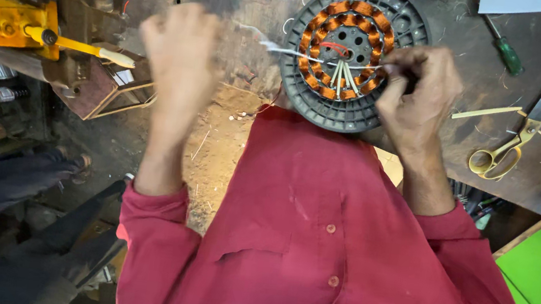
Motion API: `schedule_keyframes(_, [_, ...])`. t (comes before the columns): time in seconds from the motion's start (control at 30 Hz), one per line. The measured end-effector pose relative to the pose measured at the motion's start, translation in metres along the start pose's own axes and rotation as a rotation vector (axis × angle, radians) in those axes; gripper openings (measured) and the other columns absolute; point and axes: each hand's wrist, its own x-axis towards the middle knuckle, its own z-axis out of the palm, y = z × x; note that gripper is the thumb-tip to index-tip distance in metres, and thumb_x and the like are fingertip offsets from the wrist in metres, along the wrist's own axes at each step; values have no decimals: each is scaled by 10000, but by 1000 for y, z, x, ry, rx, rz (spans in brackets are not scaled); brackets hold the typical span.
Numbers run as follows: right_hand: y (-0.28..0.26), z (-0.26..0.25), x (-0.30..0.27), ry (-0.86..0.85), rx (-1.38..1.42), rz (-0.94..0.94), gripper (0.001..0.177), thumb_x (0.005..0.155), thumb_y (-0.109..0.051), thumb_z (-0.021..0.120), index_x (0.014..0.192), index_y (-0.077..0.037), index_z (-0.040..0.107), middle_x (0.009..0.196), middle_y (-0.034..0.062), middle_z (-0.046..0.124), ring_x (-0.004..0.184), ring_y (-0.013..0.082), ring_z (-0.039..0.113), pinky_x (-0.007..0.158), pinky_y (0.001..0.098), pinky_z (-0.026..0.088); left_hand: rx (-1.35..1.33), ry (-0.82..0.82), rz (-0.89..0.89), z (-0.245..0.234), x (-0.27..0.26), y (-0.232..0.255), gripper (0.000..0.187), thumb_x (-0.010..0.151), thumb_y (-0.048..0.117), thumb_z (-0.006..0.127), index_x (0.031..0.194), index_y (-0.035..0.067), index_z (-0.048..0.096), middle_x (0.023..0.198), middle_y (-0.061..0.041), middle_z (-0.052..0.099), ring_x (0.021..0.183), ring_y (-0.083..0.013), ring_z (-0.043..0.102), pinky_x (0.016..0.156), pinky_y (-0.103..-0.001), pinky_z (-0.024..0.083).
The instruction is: The person works on a motor stator, inserting white insulating spacers into the slots between copper windings. They use a screwdriver to adjust the components and a pair of scissors to trim excess material. The task involves precise hand movements to fit the parts into the stator assembly.
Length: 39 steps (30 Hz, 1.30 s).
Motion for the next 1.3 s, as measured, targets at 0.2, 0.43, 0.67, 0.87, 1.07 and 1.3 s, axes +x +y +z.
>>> schedule_keyframes(0.2, [1,-21,5,-92,-157,-156,244,945,192,694,1032,15,550,979,136,689,907,254,690,802,336,555,-226,96,-133,20,-16,19,509,865,44,689,1365,55,592,1326,-167,575,1261,-328,529,1012,-464,368])
schedule_keyframes(0.43, [-6,-22,8,-44,-78,-86,251,951,217,646,1104,54,532,1038,175,635,949,250,712,821,303,575,-618,115,-1,61,12,53,129,955,176,780,1051,125,710,1327,-49,616,1344,-292,526,1108,-482,371])
schedule_keyframes(0.67, [13,-15,-5,-29,-126,-9,257,977,205,650,1110,30,518,1018,140,661,913,220,729,821,289,582,-354,-20,225,55,2,10,192,938,-3,677,1110,38,604,1221,-117,588,1299,-297,526,1081,-496,374])
schedule_keyframes(0.87, [10,-24,-3,-96,-115,-32,292,972,207,671,1182,46,548,1078,170,660,975,220,745,843,294,588,-466,-185,-44,36,-11,-7,129,1072,166,661,1110,65,593,1212,-119,578,1259,-286,533,1099,-471,386])
schedule_keyframes(1.07, [-2,-22,2,-135,-104,-37,283,1007,188,692,1220,48,570,1094,159,679,997,232,759,868,294,595,-756,95,-27,48,6,46,429,913,265,781,1227,2,654,1365,-184,550,1313,-356,475,1085,-495,368])
schedule_keyframes(1.3, [-5,-24,-2,-116,-93,-22,258,1011,181,699,1207,52,592,1063,171,737,1020,224,777,886,290,593,-841,62,41,34,18,48,151,935,169,748,894,47,667,1246,-88,660,1326,-301,543,1107,-491,375])
